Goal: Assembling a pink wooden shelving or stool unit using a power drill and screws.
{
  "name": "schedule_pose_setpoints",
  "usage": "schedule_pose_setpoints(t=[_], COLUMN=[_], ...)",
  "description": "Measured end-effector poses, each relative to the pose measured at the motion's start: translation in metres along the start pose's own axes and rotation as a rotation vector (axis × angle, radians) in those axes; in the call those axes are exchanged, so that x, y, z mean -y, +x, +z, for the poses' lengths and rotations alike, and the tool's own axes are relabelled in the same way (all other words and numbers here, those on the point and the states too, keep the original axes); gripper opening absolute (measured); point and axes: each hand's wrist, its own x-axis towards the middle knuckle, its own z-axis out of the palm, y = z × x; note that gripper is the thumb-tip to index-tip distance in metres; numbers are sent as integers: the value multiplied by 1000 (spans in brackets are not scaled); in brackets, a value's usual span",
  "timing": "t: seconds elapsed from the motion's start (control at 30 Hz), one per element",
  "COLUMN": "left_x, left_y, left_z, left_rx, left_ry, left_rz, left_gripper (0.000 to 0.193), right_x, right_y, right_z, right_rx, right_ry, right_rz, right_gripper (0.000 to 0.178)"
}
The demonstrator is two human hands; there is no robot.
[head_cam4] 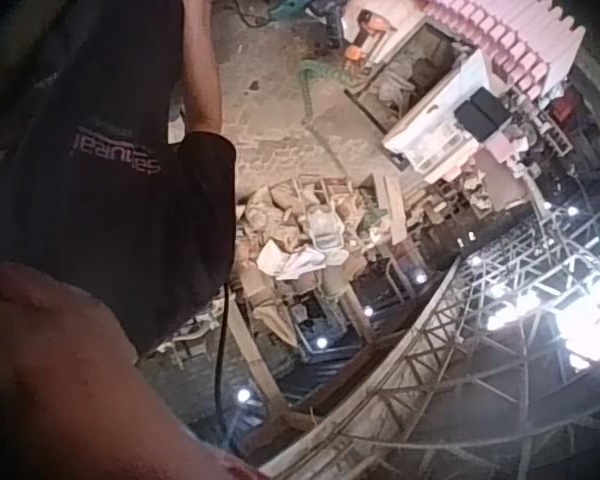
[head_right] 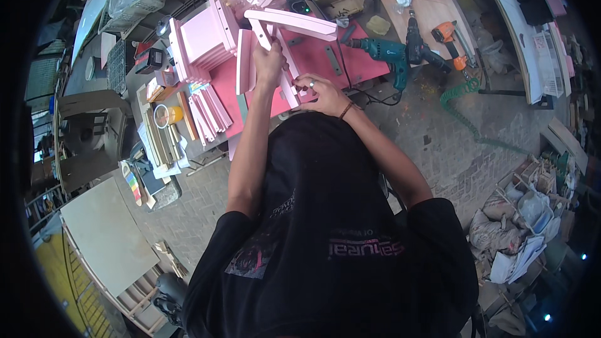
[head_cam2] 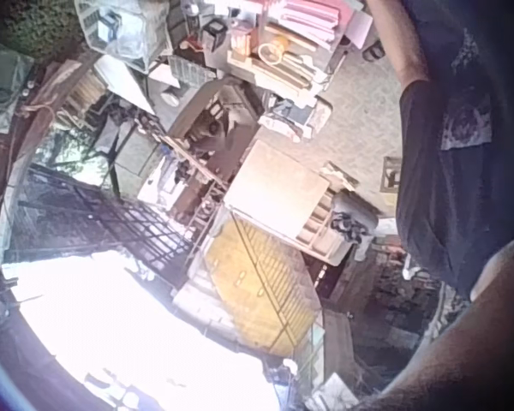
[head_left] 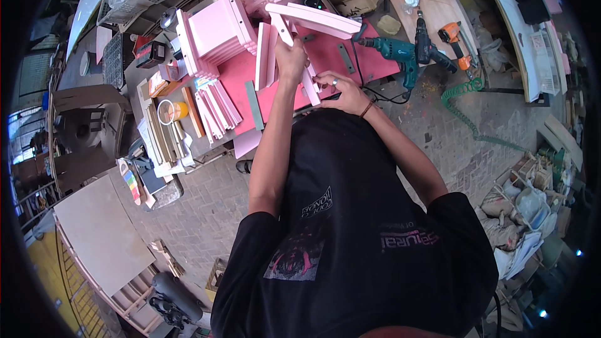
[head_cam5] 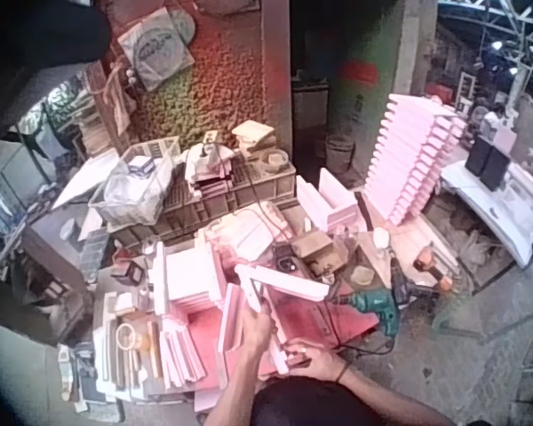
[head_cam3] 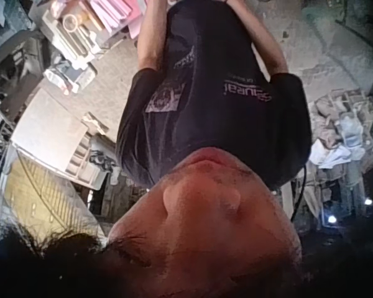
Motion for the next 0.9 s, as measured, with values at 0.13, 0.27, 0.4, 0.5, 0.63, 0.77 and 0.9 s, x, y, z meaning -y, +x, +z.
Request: schedule_pose_setpoints(t=[0.13,0.27,0.4,0.5,0.63,0.77,0.9], left_x=[-9,-12,-32,-46,-51,-54,-52], left_y=[-2,-5,-10,-15,-18,-18,-20], left_z=[1,-8,-24,-28,-29,-28,-21], left_rx=[-6,30,72,123,185,194,99], left_ry=[-52,-191,-443,-567,-633,-606,-452], left_rz=[-25,-15,-114,-110,-68,-37,-2], left_gripper=[6,3,8,11,10,10,9], right_x=[8,28,69,71,82,81,65], right_y=[1,-1,-14,-30,-18,-14,-20], right_z=[-5,3,4,9,12,14,22], right_rx=[-3,-78,-354,-236,-102,-5,24], right_ry=[115,90,132,366,660,1244,1490], right_rz=[61,82,233,401,363,524,522], right_gripper=[55,58,45,41,22,25,22])
